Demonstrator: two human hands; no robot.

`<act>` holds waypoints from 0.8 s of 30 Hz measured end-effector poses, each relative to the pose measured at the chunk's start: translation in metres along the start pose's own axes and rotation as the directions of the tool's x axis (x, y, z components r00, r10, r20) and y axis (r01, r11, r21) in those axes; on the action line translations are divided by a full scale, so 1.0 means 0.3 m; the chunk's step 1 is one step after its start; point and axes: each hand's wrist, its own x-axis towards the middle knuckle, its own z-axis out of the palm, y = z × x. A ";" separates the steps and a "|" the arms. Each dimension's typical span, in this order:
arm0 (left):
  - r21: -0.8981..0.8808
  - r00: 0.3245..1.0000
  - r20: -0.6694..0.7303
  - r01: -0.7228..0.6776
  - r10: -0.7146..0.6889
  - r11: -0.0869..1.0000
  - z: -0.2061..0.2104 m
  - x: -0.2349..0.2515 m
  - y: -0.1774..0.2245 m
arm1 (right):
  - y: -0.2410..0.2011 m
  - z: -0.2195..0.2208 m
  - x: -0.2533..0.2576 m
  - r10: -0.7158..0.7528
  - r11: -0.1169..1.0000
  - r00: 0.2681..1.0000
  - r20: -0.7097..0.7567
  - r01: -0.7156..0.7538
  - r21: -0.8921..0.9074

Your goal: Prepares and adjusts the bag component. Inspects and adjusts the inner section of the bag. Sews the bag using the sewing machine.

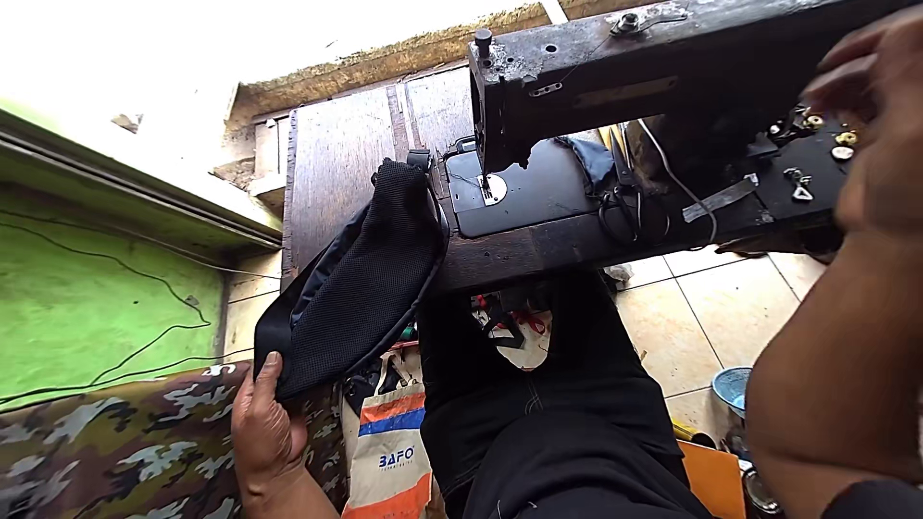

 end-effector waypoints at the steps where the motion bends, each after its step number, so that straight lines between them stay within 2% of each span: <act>1: 0.004 1.000 -0.006 -0.001 0.001 1.000 -0.010 -0.005 0.004 | -0.039 0.058 -0.107 -0.001 0.999 0.994 0.110 -0.005 0.053; 2: 0.006 1.000 -0.009 -0.001 0.001 1.000 -0.025 -0.008 0.005 | -0.073 0.135 -0.188 -0.022 0.996 0.973 0.232 0.002 0.084; 4: 0.000 1.000 0.004 -0.003 0.003 1.000 -0.062 -0.012 -0.001 | -0.082 0.309 -0.297 -0.042 0.992 0.882 0.469 -0.017 0.121; 6: 0.005 1.000 0.002 -0.019 0.019 1.000 -0.092 -0.014 -0.014 | -0.079 0.482 -0.357 -0.029 0.988 0.791 0.612 -0.070 0.137; 9: 0.030 0.999 0.013 -0.048 0.047 0.998 -0.124 -0.015 -0.048 | -0.128 0.684 -0.382 0.023 0.963 0.712 0.701 -0.203 0.175; 12: 0.024 0.995 0.017 -0.102 0.101 0.995 -0.132 -0.010 -0.085 | -0.175 0.798 -0.373 0.022 0.898 0.659 0.752 -0.344 0.275; 15: 0.034 0.988 0.011 -0.156 0.155 0.987 -0.132 -0.002 -0.090 | -0.215 0.825 -0.389 -0.043 0.886 0.644 0.764 -0.329 0.327; 17: 0.039 0.982 0.011 -0.189 0.189 0.981 -0.143 0.012 -0.089 | -0.205 0.822 -0.427 -0.047 0.893 0.680 0.732 -0.300 0.336; 22: 0.074 0.971 0.062 -0.237 0.233 0.969 -0.150 0.044 -0.076 | -0.154 0.741 -0.555 0.092 0.806 0.659 0.746 -0.490 0.333; 24: 0.098 0.965 0.078 -0.257 0.250 0.961 -0.129 0.050 -0.074 | -0.140 0.712 -0.589 0.113 0.798 0.661 0.742 -0.505 0.329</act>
